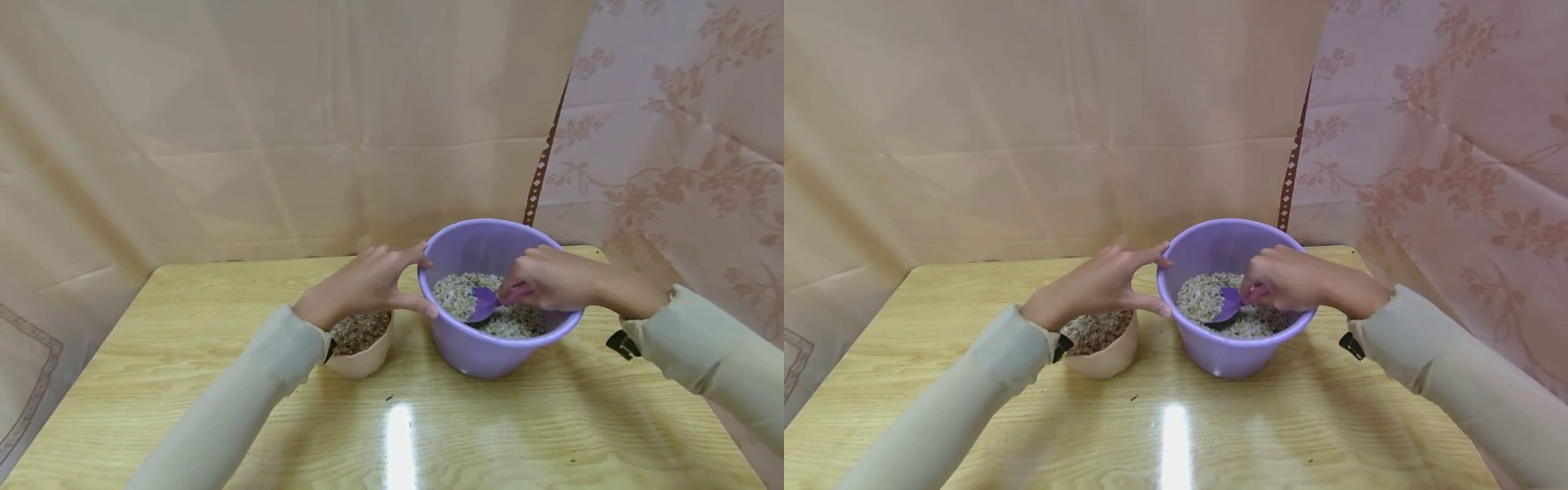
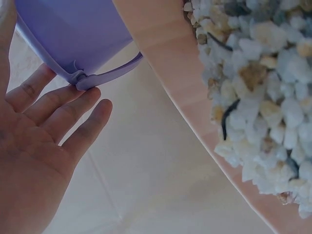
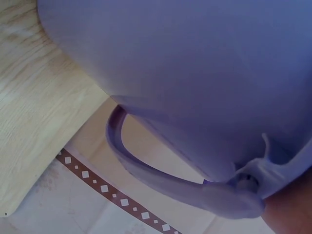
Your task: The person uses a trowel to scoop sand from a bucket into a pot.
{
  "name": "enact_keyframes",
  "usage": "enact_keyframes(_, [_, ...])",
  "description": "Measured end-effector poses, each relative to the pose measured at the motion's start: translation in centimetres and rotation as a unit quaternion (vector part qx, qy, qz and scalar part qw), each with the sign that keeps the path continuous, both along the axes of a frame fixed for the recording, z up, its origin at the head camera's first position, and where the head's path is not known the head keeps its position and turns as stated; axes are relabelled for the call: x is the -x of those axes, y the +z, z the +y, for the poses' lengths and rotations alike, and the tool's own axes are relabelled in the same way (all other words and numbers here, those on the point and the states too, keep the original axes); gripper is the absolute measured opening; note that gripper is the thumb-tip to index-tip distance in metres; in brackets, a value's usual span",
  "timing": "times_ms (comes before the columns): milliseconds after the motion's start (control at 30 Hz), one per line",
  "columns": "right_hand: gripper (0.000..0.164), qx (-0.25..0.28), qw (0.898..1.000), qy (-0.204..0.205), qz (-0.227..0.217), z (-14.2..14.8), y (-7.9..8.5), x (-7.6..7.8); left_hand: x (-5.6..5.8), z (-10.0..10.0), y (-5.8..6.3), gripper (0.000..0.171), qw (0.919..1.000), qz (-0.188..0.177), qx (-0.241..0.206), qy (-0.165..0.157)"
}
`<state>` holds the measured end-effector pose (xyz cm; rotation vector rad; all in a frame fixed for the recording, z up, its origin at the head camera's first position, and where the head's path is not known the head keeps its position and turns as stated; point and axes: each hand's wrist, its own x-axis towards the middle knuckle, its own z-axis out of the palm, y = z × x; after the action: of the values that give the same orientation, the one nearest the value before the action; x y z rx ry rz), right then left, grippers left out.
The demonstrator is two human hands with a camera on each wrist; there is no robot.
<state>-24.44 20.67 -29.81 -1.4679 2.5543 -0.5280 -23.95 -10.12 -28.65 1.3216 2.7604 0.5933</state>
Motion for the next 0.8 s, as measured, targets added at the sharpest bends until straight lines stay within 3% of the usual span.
enact_keyframes(300, [0.023,0.0,1.0,0.001,0.019,0.01,-0.19,0.1,0.07,-0.02,-0.05,0.079,0.9999,-0.006,-0.009,-0.006])
enact_keyframes(800, [0.024,0.022,1.0,-0.01,0.004,-0.07,-0.58,0.16,0.06,-0.05,0.12,0.078,1.0,-0.004,-0.002,-0.003])
